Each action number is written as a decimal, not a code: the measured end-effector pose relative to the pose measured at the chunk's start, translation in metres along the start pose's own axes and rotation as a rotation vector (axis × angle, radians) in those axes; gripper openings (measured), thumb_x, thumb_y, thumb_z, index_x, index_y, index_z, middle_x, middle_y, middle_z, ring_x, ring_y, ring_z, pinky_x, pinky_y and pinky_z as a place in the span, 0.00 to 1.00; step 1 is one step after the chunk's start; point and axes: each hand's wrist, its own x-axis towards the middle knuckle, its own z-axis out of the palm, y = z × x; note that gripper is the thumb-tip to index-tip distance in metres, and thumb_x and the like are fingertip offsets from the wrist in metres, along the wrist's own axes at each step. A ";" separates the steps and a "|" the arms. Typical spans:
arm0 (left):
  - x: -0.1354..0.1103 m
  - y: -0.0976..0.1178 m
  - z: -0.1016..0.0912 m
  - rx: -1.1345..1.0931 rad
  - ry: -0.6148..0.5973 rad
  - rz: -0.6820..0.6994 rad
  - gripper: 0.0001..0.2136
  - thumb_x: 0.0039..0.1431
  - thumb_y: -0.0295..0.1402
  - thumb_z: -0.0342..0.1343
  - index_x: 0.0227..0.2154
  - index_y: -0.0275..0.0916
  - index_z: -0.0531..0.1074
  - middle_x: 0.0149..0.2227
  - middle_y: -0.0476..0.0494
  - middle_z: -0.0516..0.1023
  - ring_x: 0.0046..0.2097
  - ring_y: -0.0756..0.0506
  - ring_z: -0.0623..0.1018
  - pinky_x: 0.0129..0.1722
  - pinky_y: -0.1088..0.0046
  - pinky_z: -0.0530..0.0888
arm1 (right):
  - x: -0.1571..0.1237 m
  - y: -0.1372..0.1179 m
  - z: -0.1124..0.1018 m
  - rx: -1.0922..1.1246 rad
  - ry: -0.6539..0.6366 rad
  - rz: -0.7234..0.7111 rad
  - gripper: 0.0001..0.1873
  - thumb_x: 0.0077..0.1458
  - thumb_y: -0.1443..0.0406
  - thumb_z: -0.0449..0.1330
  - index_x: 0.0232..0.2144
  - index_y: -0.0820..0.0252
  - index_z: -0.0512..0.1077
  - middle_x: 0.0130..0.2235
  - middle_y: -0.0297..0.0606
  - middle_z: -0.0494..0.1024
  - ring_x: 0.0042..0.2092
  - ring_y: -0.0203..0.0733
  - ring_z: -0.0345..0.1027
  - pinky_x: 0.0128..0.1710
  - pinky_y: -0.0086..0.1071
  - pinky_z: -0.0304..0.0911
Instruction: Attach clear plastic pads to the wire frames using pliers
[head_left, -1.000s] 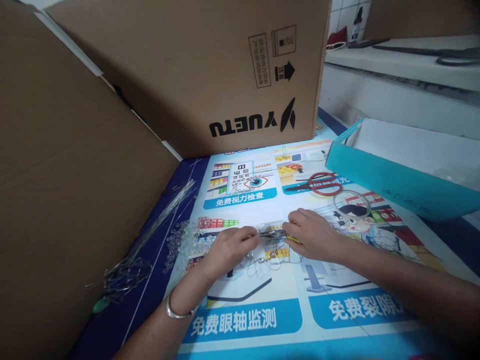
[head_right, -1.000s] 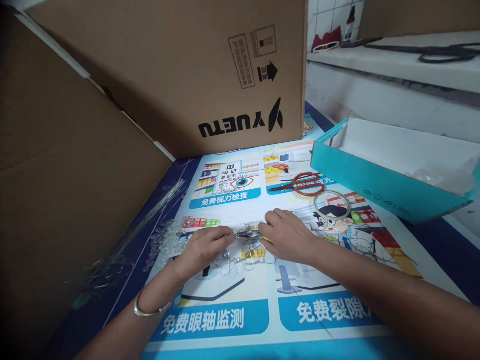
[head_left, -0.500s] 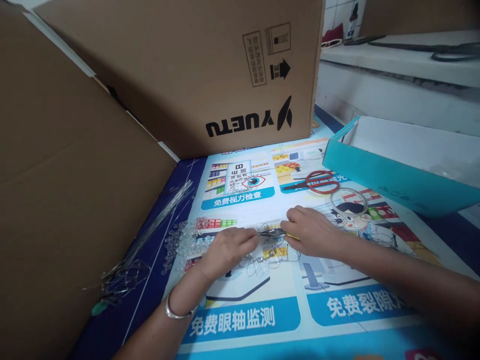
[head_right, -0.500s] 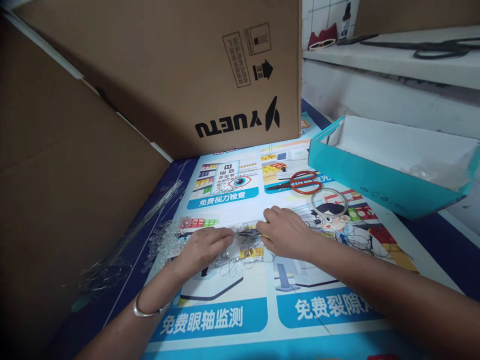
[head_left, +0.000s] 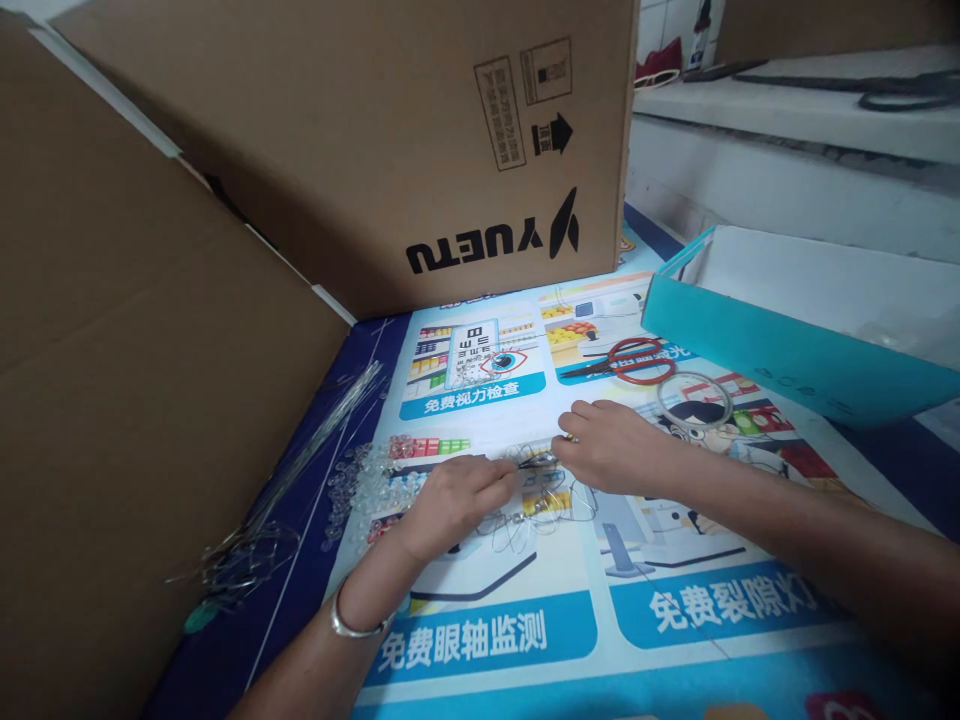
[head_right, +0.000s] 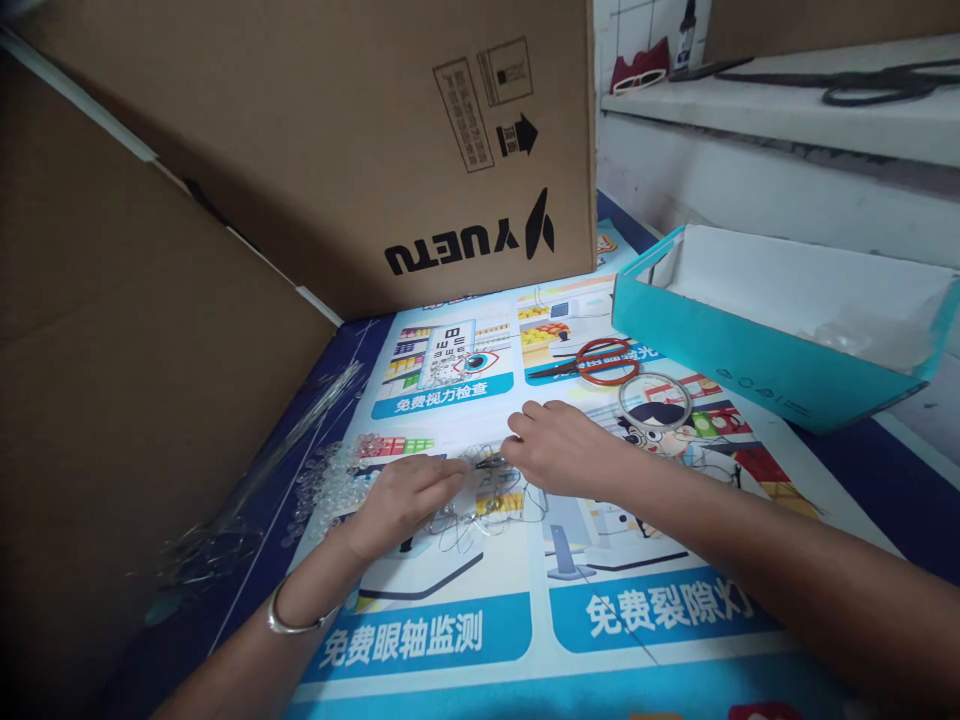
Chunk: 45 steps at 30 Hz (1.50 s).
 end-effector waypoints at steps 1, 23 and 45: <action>0.000 0.000 0.000 -0.001 -0.007 -0.002 0.09 0.59 0.25 0.45 0.40 0.39 0.67 0.42 0.43 0.74 0.35 0.48 0.73 0.31 0.73 0.68 | 0.000 0.000 0.000 -0.001 0.004 -0.003 0.08 0.57 0.66 0.47 0.31 0.60 0.66 0.34 0.40 0.67 0.38 0.43 0.56 0.31 0.34 0.47; -0.002 -0.002 0.004 -0.099 0.044 -0.044 0.09 0.59 0.25 0.45 0.40 0.38 0.67 0.42 0.42 0.74 0.38 0.47 0.74 0.35 0.72 0.70 | -0.001 0.003 0.009 0.047 0.004 0.036 0.10 0.58 0.64 0.47 0.32 0.59 0.67 0.34 0.40 0.68 0.38 0.41 0.56 0.30 0.32 0.47; -0.004 -0.001 0.011 -0.135 0.040 -0.079 0.11 0.57 0.24 0.46 0.42 0.39 0.66 0.43 0.43 0.74 0.40 0.47 0.74 0.38 0.70 0.71 | 0.001 0.001 0.006 0.026 -0.011 0.009 0.10 0.58 0.66 0.46 0.30 0.60 0.67 0.33 0.39 0.68 0.37 0.41 0.56 0.30 0.32 0.48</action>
